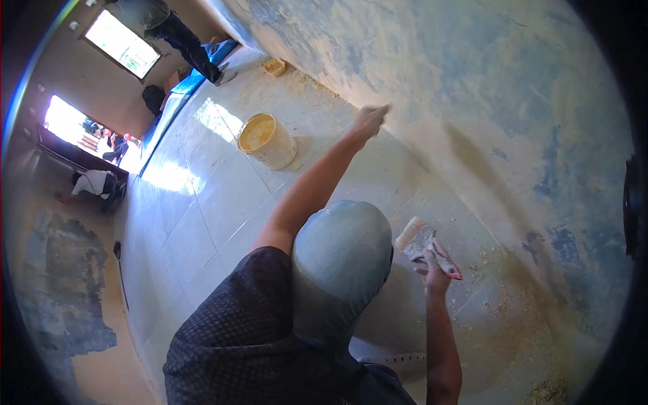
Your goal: Applying a layer of wall putty or filler to a wall using a large brush.
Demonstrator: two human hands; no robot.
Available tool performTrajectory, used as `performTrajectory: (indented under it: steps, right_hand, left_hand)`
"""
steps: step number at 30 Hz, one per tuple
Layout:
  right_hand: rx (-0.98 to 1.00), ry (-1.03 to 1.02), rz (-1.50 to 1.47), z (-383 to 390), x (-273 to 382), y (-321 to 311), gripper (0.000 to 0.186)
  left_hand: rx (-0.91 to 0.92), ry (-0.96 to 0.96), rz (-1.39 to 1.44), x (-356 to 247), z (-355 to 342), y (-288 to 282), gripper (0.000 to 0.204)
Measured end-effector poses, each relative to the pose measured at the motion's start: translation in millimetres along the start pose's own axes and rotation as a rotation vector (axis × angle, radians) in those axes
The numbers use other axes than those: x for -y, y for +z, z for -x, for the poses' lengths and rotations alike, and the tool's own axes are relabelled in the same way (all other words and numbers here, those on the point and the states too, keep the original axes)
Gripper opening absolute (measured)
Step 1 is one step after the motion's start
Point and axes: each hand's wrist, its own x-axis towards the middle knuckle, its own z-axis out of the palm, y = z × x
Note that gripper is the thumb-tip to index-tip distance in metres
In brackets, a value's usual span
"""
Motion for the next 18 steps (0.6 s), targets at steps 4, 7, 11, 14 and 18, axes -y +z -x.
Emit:
performTrajectory:
  steps: [4, 7, 11, 14, 18]
  right_hand:
    - [-0.033, -0.053, 0.036, -32, 36, -7, 0.046]
    - [-0.285, -0.082, -0.049, -40, 64, -27, 0.045]
    - [-0.403, -0.082, -0.164, -48, 101, -21, 0.048]
    - [-0.411, -0.079, -0.147, -48, 107, -17, 0.050]
    - [-0.310, -0.015, -0.127, -59, 105, -3, 0.052]
  left_hand:
    - [-0.610, -0.269, -0.103, 208, 9, -132, 0.035]
    - [-0.839, -0.370, -0.524, 249, 41, -189, 0.038]
    - [-1.042, -0.412, -0.215, 279, 80, -219, 0.055]
    - [-0.931, -0.425, 0.359, 252, 91, -209, 0.064]
    - [-0.980, -0.246, 0.678, 209, 61, -234, 0.062]
